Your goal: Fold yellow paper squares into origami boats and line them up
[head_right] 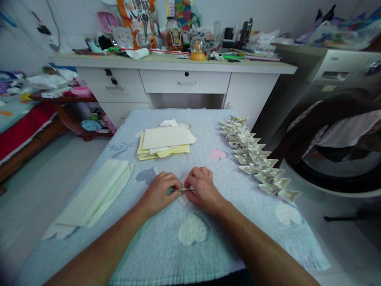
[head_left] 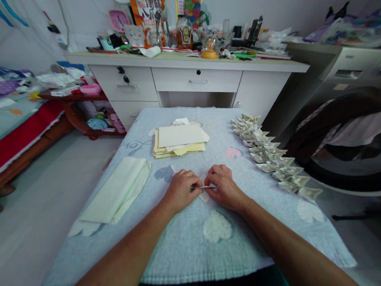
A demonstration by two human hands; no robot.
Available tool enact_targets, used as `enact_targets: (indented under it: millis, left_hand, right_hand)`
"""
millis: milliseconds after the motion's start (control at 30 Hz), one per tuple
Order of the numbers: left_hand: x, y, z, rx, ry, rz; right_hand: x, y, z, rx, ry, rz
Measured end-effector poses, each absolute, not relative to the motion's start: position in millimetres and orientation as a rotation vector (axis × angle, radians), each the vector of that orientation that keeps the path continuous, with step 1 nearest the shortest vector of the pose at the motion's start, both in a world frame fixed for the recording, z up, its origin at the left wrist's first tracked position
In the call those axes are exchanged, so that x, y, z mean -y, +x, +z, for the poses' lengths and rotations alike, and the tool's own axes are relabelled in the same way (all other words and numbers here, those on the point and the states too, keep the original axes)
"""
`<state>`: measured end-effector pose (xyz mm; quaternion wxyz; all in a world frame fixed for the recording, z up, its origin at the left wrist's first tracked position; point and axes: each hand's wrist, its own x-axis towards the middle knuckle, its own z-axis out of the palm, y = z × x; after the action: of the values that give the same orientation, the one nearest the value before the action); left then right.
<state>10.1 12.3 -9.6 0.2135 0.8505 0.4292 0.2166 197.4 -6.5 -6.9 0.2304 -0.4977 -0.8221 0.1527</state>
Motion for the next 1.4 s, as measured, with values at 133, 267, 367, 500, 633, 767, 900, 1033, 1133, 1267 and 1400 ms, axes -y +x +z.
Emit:
enact_targets:
  millis: [133, 267, 367, 500, 633, 767, 900, 1033, 1133, 1267, 1400]
  left_hand:
    - [-12.5, 9.8, -9.9, -1.196, 2.371, 0.593]
    - [-13.7, 9.7, -12.7, -1.203, 2.379, 0.611]
    - [-14.0, 9.6, -14.7, -1.214, 2.388, 0.609]
    - [-13.6, 10.0, -15.4, -1.226, 2.368, 0.647]
    - [-14.1, 10.1, -15.8, -1.216, 2.347, 0.679]
    - [-13.9, 10.0, -15.3, -1.235, 2.361, 0.635]
    - [-13.2, 11.3, -13.6, -1.261, 2.35, 0.63]
    - [-12.7, 13.3, -13.1, -1.294, 2.346, 0.608]
    - [-11.3, 14.1, -13.5, -1.351, 2.335, 0.605]
    - [-8.5, 14.4, -13.7, -1.475, 2.294, 0.609]
    - [-6.3, 14.6, -12.5, -1.547, 2.287, 0.576]
  right_hand:
    - [7.7, 195.4, -7.3, 2.303, -1.383, 0.381]
    - [8.2, 192.7, -5.1, 2.363, -1.42, 0.326]
    - [7.5, 190.3, -3.0, 2.394, -1.441, 0.32]
    - [5.8, 189.0, -2.5, 2.407, -1.46, 0.325]
    - [4.4, 190.5, -3.5, 2.41, -1.482, 0.33]
    - [2.0, 192.1, -4.4, 2.411, -1.496, 0.386]
    - [-1.1, 194.6, -4.7, 2.368, -1.499, 0.486]
    - [-2.2, 198.3, -4.0, 2.282, -1.526, 0.54]
    - [-1.9, 199.0, -4.2, 2.257, -1.53, 0.535]
    - [-1.6, 197.2, -6.4, 2.249, -1.579, 0.483]
    - [-1.7, 197.2, -8.0, 2.187, -1.68, 0.447]
